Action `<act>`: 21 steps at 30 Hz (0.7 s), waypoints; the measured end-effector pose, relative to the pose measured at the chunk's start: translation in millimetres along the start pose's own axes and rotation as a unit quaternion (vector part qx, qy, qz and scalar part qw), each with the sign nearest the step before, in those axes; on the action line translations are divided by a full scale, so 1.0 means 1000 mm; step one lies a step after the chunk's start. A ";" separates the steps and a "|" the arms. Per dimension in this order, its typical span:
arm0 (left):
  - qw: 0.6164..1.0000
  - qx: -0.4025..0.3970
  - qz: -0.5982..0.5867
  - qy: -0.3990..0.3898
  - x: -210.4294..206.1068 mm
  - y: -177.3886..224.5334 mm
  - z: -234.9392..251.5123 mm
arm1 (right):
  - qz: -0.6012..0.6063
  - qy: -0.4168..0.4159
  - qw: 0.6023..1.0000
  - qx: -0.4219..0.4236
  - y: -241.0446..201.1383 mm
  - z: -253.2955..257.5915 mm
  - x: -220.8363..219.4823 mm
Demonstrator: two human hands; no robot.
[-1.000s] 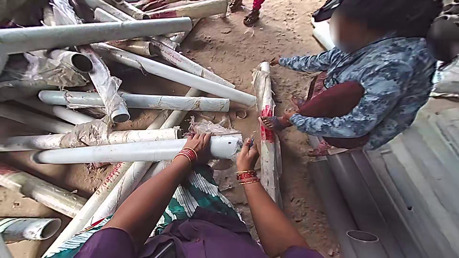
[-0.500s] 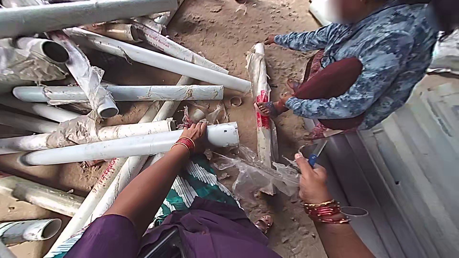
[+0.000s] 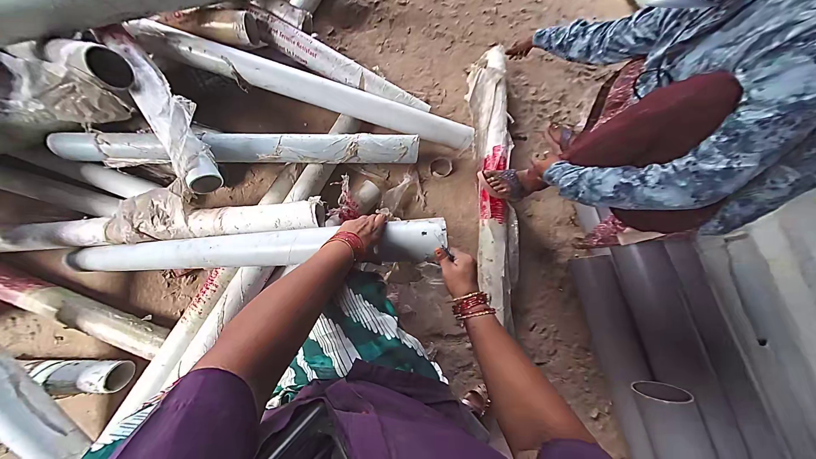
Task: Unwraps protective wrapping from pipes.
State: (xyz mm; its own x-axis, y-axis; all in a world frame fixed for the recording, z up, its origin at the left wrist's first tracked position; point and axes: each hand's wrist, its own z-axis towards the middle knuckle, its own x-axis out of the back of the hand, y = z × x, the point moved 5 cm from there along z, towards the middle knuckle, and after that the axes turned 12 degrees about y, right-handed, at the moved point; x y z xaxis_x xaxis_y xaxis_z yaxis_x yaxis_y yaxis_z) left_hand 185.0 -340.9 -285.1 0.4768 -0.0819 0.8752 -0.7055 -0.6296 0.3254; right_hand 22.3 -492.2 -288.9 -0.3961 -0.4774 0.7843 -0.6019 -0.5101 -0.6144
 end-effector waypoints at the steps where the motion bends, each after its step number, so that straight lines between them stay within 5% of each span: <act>1: 0.999 -0.004 -0.037 0.010 -0.005 -0.015 0.005 | -0.009 -0.009 1.000 -0.018 0.006 0.007 -0.006; 6: 0.983 0.130 -0.101 0.084 -0.023 -0.128 -0.021 | -0.040 -0.087 0.982 -0.166 0.013 0.052 -0.032; 10: 0.973 0.214 -0.070 0.059 -0.051 -0.181 -0.054 | -0.150 -0.143 0.962 -0.178 -0.020 0.101 -0.039; 13: 0.964 0.235 -0.101 0.074 -0.070 -0.186 -0.058 | -0.226 -0.097 0.960 -0.133 -0.045 0.112 -0.042; 17: 0.930 0.314 -0.118 0.150 -0.067 -0.186 -0.071 | -0.251 -0.016 0.967 0.045 -0.084 0.088 -0.058; 21: 0.922 0.367 -0.127 -0.008 -0.078 -0.181 -0.083 | -0.282 -0.130 0.942 0.132 -0.107 0.059 -0.090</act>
State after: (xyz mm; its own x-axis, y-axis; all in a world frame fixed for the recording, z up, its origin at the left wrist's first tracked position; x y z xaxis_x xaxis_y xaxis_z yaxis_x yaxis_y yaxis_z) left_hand 232.2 -156.3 -382.2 0.5891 0.1328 0.7971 -0.0282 -0.9824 0.1846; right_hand 163.8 -436.8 -298.7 0.1378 -0.2192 0.9659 -0.4595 -0.8780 -0.1337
